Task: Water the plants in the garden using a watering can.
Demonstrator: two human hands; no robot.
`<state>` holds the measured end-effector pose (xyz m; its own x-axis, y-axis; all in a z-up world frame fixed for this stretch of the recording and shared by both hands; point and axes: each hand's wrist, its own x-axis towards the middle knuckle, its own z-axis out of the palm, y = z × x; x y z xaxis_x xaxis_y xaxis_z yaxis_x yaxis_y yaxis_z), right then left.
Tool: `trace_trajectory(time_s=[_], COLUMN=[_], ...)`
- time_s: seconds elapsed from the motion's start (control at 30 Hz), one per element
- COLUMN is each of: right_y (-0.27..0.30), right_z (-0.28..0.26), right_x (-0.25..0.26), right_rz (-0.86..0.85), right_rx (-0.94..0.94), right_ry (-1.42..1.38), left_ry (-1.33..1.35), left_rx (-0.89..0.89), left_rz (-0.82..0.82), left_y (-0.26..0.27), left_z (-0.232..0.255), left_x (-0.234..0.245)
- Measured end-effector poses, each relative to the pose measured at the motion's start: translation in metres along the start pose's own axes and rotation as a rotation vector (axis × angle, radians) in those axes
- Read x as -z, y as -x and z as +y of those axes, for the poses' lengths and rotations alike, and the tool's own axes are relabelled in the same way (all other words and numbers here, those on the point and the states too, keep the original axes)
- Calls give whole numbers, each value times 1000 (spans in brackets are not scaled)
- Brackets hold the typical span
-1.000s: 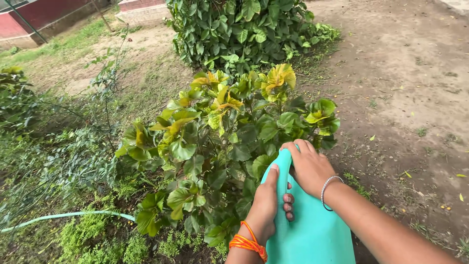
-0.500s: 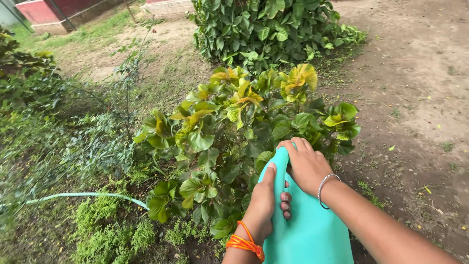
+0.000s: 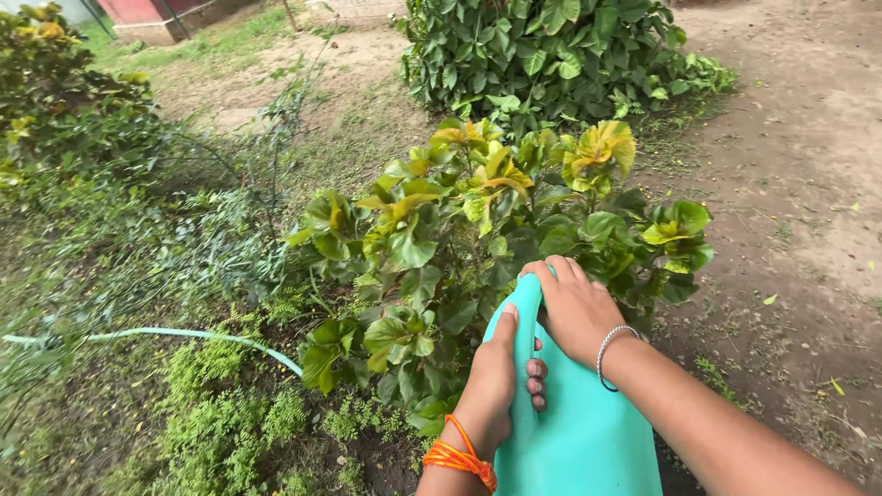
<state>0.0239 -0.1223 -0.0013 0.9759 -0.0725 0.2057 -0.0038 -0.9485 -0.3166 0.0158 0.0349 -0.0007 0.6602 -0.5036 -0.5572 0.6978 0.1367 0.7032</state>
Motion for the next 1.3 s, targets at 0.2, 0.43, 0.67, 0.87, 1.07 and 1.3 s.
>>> trace_trajectory(time_s=[0.2, 0.43, 0.67, 0.87, 1.07, 1.3], right_y=[-3, -6, -15, -21, -26, -27], right_z=[-16, -36, -61, -83, -103, -117], right_x=[-4, -14, -24, -34, -42, -48], right_rz=[-23, -45, -87, -87, -104, -112], right_rx=[31, 95, 181, 263, 336, 410], right_ry=[-17, -20, -71, -96, -111, -134], left_ry=[48, 99, 138, 177, 218, 280], left_rx=[-11, -49, -88, -122, -162, -188], left_rz=[31, 77, 142, 197, 262, 297], left_y=[9, 21, 31, 42, 57, 66], left_z=[0, -5, -7, -7, -5, -10], left_x=[11, 29, 49, 68, 77, 86])
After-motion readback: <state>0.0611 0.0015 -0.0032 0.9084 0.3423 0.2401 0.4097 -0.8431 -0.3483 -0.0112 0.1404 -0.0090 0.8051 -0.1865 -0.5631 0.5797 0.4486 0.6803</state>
